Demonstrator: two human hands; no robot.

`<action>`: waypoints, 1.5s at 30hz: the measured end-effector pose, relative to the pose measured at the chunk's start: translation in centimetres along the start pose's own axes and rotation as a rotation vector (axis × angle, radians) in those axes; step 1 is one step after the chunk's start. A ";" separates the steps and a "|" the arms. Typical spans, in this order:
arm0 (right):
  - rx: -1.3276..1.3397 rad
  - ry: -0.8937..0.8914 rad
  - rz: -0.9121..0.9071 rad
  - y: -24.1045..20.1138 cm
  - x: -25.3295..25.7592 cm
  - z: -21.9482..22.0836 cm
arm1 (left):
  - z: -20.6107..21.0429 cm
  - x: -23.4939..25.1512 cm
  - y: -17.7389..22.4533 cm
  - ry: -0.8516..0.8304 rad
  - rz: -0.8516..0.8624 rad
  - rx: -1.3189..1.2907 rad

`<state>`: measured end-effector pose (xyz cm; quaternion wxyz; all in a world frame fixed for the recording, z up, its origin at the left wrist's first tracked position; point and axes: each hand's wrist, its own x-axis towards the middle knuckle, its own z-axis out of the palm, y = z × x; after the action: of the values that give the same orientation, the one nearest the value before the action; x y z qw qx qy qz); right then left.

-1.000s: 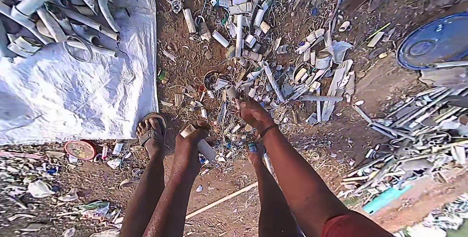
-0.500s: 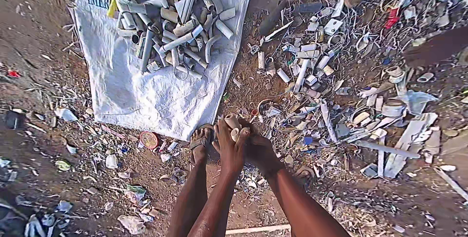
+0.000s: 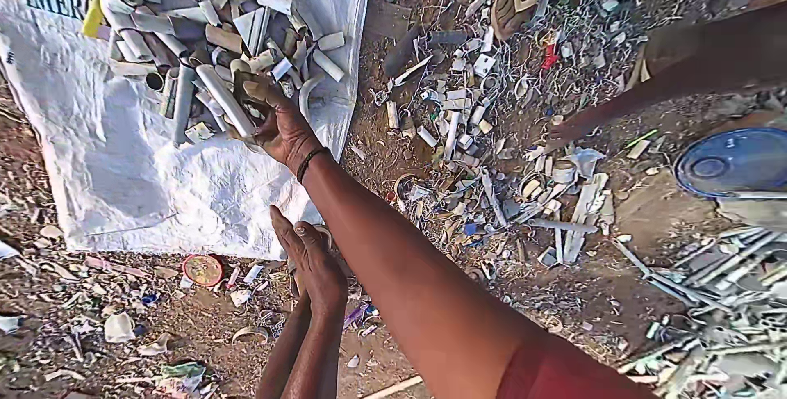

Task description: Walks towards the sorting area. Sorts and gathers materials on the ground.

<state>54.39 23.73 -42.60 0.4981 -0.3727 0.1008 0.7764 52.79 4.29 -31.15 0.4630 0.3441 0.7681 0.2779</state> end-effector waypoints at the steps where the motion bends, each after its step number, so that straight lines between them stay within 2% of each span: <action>1: -0.108 0.033 0.018 -1.1 0.7 -0.1 | 0.3 -0.3 -0.1 -0.025 -0.003 0.010; 4: -0.539 0.200 -0.052 -3.6 0.1 -2.7 | 0.9 -0.9 -0.4 -0.072 -0.042 0.071; 6: -0.826 0.326 -0.187 -5.5 -2.1 -7.8 | 1.3 -1.3 -0.7 -0.083 -0.082 0.087; 8: -1.092 0.536 -0.303 -8.2 -5.3 -14.3 | 1.9 -1.9 -0.9 -0.107 -0.123 0.094; 10: -1.325 0.775 -0.276 -11.5 -8.6 -20.3 | 2.6 -2.9 -1.2 -0.170 -0.156 0.080; 12: -1.524 0.904 -0.218 -14.5 -10.5 -24.4 | 3.3 -4.2 -1.5 -0.228 -0.164 0.070; 16: -1.895 0.915 -0.087 -17.7 -10.0 -27.9 | 4.6 -6.7 -1.6 -0.316 -0.206 0.097; 19: -2.135 0.804 -0.070 -16.5 -9.3 -29.7 | 5.7 -7.5 -1.9 -0.338 -0.213 0.137; 22: -2.181 0.741 -0.147 -14.6 -10.6 -30.8 | 6.9 -8.2 -2.0 -0.359 -0.196 0.163; 24: -2.006 0.809 -0.173 -14.6 -12.1 -30.4 | 7.5 -8.6 -1.7 -0.356 -0.196 0.155; 27: -1.719 1.024 -0.241 -17.7 -13.3 -30.9 | 7.8 -9.0 -1.9 -0.353 -0.211 0.154; 28: -1.685 1.089 -0.257 -19.3 -13.2 -31.7 | 7.9 -9.2 -2.0 -0.356 -0.210 0.156; 30: -1.685 1.159 -0.174 -21.7 -12.4 -33.0 | 7.8 -9.1 -2.4 -0.359 -0.206 0.161; 32: -1.753 1.114 -0.040 -22.6 -11.9 -33.3 | 7.9 -9.2 -2.6 -0.365 -0.207 0.172; 34: -1.843 1.014 -0.021 -21.6 -11.9 -33.0 | 8.0 -9.3 -2.6 -0.370 -0.210 0.179; 36: -1.936 0.887 -0.157 -19.2 -12.7 -31.9 | 8.2 -9.3 -2.6 -0.378 -0.218 0.180; 39: -1.982 0.717 -0.352 -14.5 -16.5 -27.3 | 8.5 -8.8 -2.2 -0.377 -0.222 0.069; 40: -1.941 0.649 -0.388 -13.0 -18.6 -25.3 | 8.6 -8.7 -2.1 -0.380 -0.224 0.012; 42: -1.786 0.476 -0.318 -10.2 -23.8 -21.2 | 8.6 -8.4 -2.1 -0.399 -0.254 -0.093; 45: -1.579 0.175 -0.264 -5.9 -29.6 -17.8 | 8.9 -8.4 -2.4 -0.421 -0.308 -0.201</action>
<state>74.63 -3.47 -33.71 0.1654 -0.6831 -0.4840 0.5213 63.01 -2.81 -32.31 0.6810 0.2257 0.6670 0.2012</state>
